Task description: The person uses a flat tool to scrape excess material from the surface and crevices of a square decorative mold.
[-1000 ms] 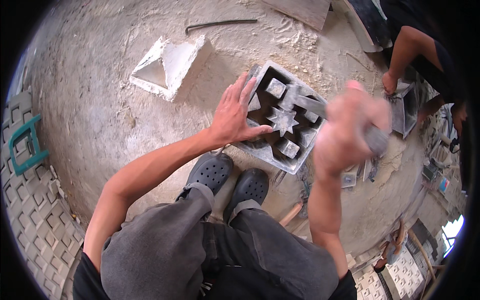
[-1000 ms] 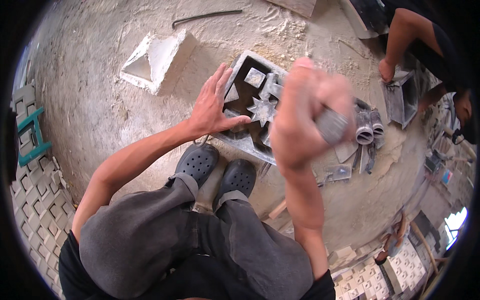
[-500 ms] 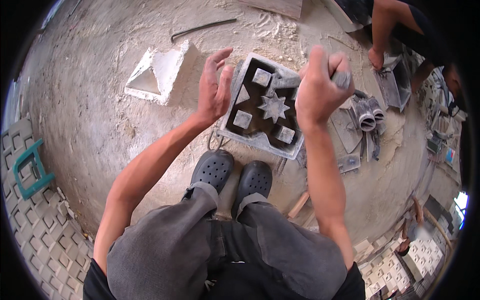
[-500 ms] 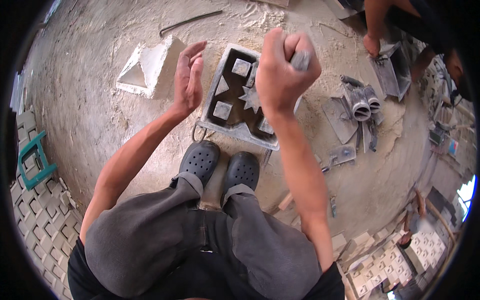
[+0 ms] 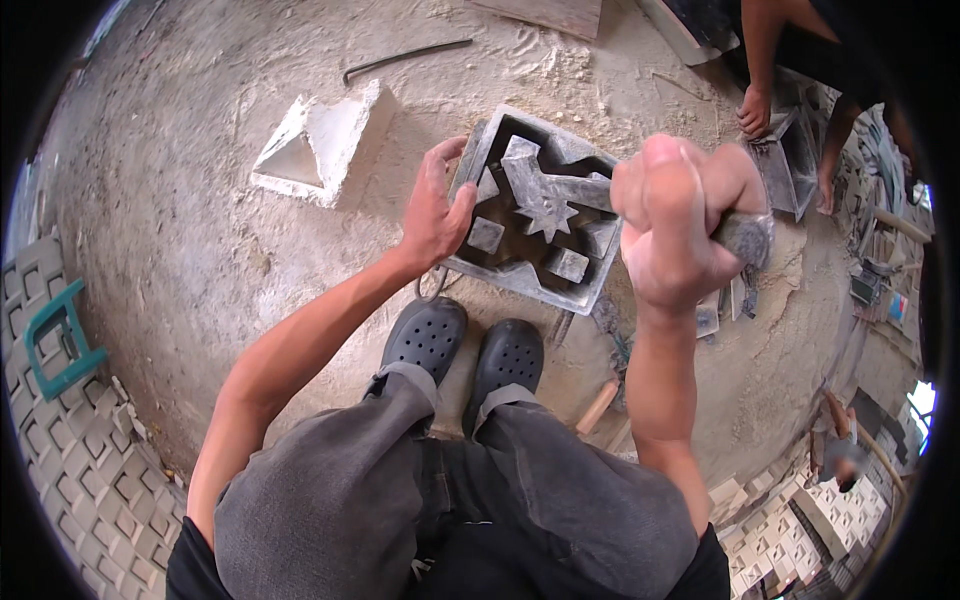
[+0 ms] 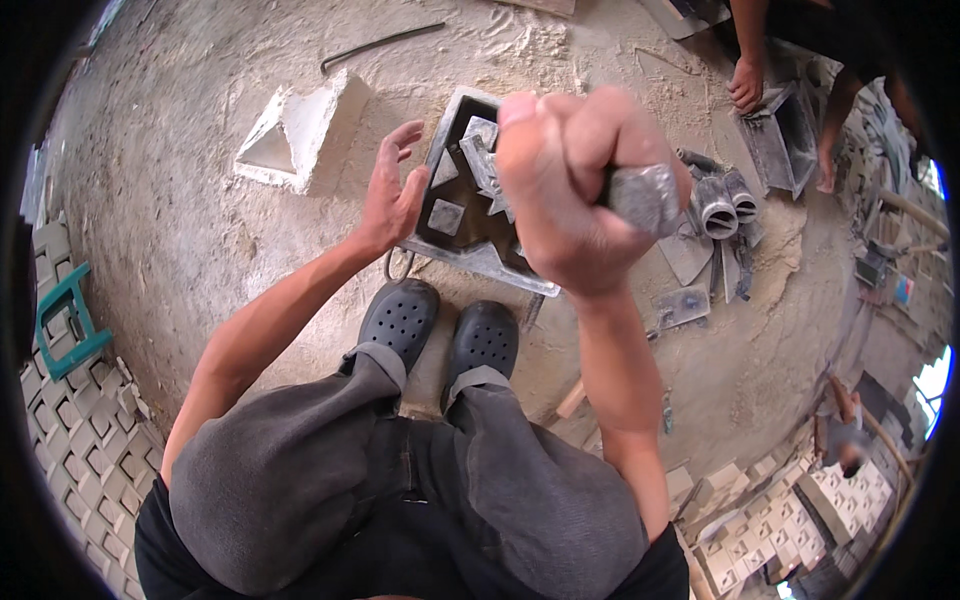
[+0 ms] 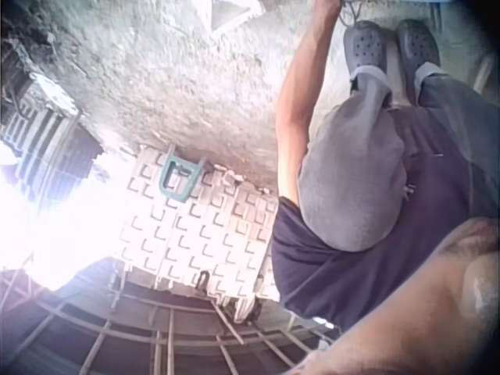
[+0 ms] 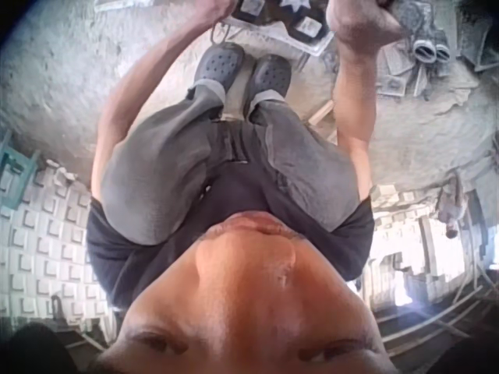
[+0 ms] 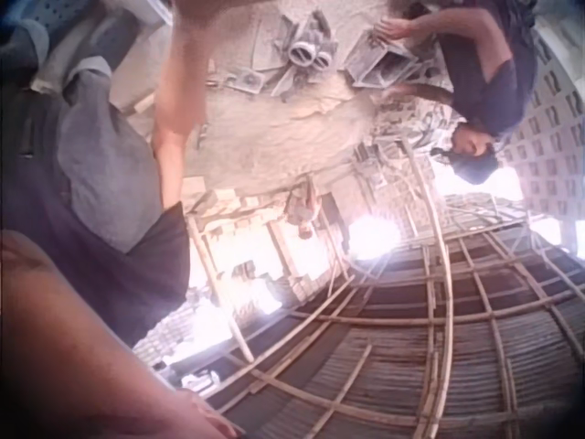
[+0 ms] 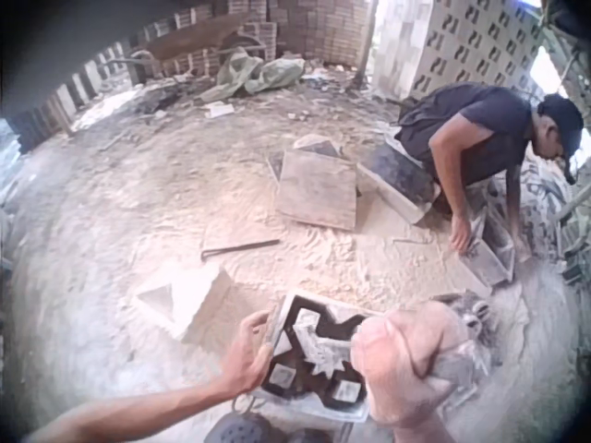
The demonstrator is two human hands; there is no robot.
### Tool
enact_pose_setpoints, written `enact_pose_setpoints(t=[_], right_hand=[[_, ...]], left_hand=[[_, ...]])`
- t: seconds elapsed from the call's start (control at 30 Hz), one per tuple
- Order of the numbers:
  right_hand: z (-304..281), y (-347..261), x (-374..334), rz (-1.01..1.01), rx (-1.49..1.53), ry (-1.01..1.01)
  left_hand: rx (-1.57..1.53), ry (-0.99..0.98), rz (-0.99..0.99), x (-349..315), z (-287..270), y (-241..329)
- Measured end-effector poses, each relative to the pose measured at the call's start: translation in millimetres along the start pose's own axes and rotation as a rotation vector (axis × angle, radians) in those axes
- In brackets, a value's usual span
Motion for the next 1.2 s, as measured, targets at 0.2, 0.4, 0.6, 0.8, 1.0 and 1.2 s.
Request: enact_pose_setpoints(t=[0.2, 0.4, 0.6, 0.8, 1.0, 1.2], right_hand=[[14.9, 0.8, 4.9, 0.136, 0.050, -0.036], [12.1, -5.6, -4.0, -0.010, -0.144, -0.090], [26.0, -6.5, -1.8, -0.120, -0.263, -0.124], [33.2, 69.0, -1.8, 0.026, -0.321, -0.293], [37.1, 28.0, 5.3, 0.090, -0.154, -0.112], [45.2, 54.4, 1.0, -0.075, -0.346, -0.287]], left_hand=[[0.057, -0.101, -0.041, -17.5, 10.1, -3.7], [0.240, -0.180, 0.038, -14.7, 13.0, 7.0], [0.360, -0.317, 0.021, 0.6, 13.1, -2.4], [0.374, -0.347, 0.098, 16.4, 19.0, -1.7], [0.427, -0.385, 0.083, 8.9, 15.6, -4.8], [0.364, -0.343, 0.066, -2.1, 18.9, -6.2]])
Point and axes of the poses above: each hand's wrist, its own x-axis towards the middle knuckle, its own z-axis out of the palm, y = z × x, the point moved 7 cm from there along x, towards the middle knuckle, and after that the axes turned 9 degrees about z, right-handed, at the moved point
